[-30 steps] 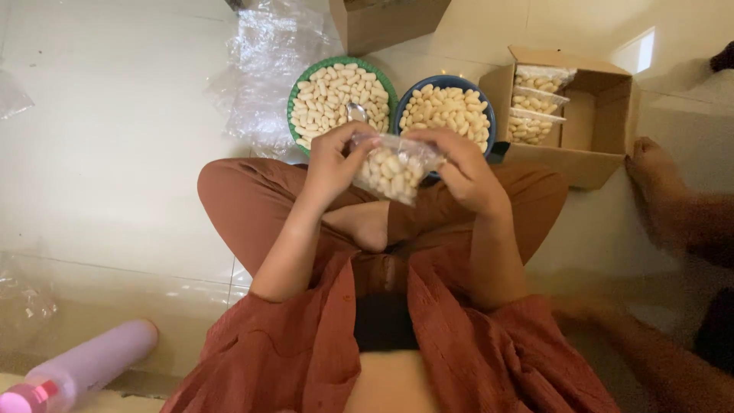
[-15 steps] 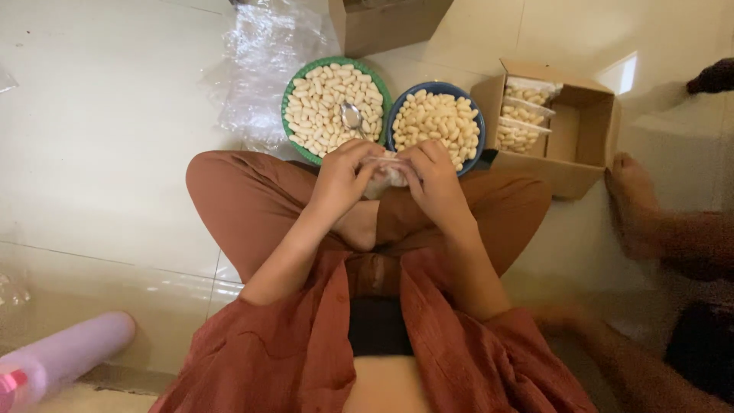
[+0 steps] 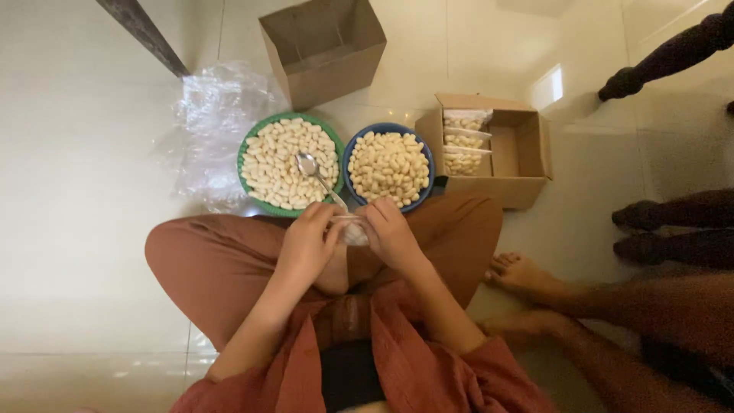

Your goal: Packaging small food items into plastic bags using a spoon while sitting on the floor

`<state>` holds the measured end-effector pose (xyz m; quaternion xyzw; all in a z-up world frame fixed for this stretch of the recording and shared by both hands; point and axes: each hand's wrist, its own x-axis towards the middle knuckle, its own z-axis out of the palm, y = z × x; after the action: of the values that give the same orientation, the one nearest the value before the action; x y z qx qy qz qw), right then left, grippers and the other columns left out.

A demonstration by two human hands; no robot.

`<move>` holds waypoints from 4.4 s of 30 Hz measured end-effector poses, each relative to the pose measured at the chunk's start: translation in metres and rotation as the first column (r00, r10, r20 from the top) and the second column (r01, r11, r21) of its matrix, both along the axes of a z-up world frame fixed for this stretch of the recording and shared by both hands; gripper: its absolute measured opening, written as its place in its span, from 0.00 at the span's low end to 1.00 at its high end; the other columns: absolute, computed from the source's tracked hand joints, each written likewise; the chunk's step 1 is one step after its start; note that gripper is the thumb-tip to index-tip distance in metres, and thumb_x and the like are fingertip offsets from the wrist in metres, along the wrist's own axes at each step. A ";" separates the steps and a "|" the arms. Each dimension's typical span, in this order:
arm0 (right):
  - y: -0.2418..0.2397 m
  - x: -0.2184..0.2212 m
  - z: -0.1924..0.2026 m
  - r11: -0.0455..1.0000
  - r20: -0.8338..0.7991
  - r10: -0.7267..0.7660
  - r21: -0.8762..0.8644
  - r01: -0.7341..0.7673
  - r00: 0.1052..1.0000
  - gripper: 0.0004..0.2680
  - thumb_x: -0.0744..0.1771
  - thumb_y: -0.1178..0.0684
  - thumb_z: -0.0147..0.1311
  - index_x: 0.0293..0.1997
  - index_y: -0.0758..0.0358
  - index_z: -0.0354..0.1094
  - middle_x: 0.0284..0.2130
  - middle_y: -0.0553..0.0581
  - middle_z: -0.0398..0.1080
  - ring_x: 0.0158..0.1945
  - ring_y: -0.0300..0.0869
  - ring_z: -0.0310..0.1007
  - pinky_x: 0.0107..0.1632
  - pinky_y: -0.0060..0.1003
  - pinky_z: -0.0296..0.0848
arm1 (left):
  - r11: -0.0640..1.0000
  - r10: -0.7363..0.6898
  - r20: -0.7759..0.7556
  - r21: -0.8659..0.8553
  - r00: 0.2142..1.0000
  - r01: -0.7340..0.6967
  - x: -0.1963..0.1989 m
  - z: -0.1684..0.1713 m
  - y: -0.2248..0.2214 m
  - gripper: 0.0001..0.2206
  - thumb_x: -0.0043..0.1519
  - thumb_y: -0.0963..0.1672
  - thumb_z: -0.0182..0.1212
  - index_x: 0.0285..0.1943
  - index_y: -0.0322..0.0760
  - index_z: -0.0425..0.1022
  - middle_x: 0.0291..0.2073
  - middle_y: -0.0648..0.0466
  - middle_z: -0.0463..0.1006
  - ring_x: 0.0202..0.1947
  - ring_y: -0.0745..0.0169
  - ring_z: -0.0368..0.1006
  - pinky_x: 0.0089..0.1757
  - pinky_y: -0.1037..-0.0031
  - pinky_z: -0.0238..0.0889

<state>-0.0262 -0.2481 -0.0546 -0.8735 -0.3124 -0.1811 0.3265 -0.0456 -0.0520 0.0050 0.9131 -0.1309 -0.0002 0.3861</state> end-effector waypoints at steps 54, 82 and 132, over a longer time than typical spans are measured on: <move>0.020 0.012 0.009 0.800 -0.582 -0.147 0.406 0.443 0.800 0.06 0.65 0.55 0.62 0.28 0.62 0.71 0.38 0.60 0.63 0.41 0.46 0.69 0.45 0.38 0.72 | 0.849 0.304 -0.177 -0.396 0.936 -0.350 0.028 -0.051 0.008 0.08 0.60 0.44 0.66 0.34 0.34 0.74 0.51 0.40 0.72 0.44 0.33 0.75 0.45 0.56 0.69; 0.019 0.025 0.028 0.803 -0.630 0.225 0.552 0.224 0.743 0.17 0.57 0.59 0.72 0.45 0.68 0.69 0.60 0.62 0.60 0.53 0.47 0.72 0.43 0.29 0.80 | 0.558 0.038 -0.512 -0.702 0.858 -0.443 0.028 -0.038 0.011 0.09 0.57 0.41 0.70 0.44 0.29 0.82 0.72 0.29 0.36 0.51 0.35 0.72 0.31 0.66 0.80; 0.045 0.023 0.020 0.400 -0.710 0.213 0.691 0.603 0.672 0.12 0.62 0.66 0.60 0.26 0.62 0.55 0.57 0.59 0.60 0.38 0.33 0.70 0.43 0.27 0.73 | -0.022 0.133 -0.540 -0.840 0.831 -0.543 0.040 -0.058 -0.011 0.19 0.52 0.33 0.71 0.26 0.38 0.60 0.24 0.58 0.62 0.21 0.67 0.71 0.27 0.84 0.70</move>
<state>-0.0035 -0.2031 -0.0350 -0.5861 0.1036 -0.0086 0.8036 -0.0055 -0.0629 -0.0530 0.3965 0.1954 0.0436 0.8959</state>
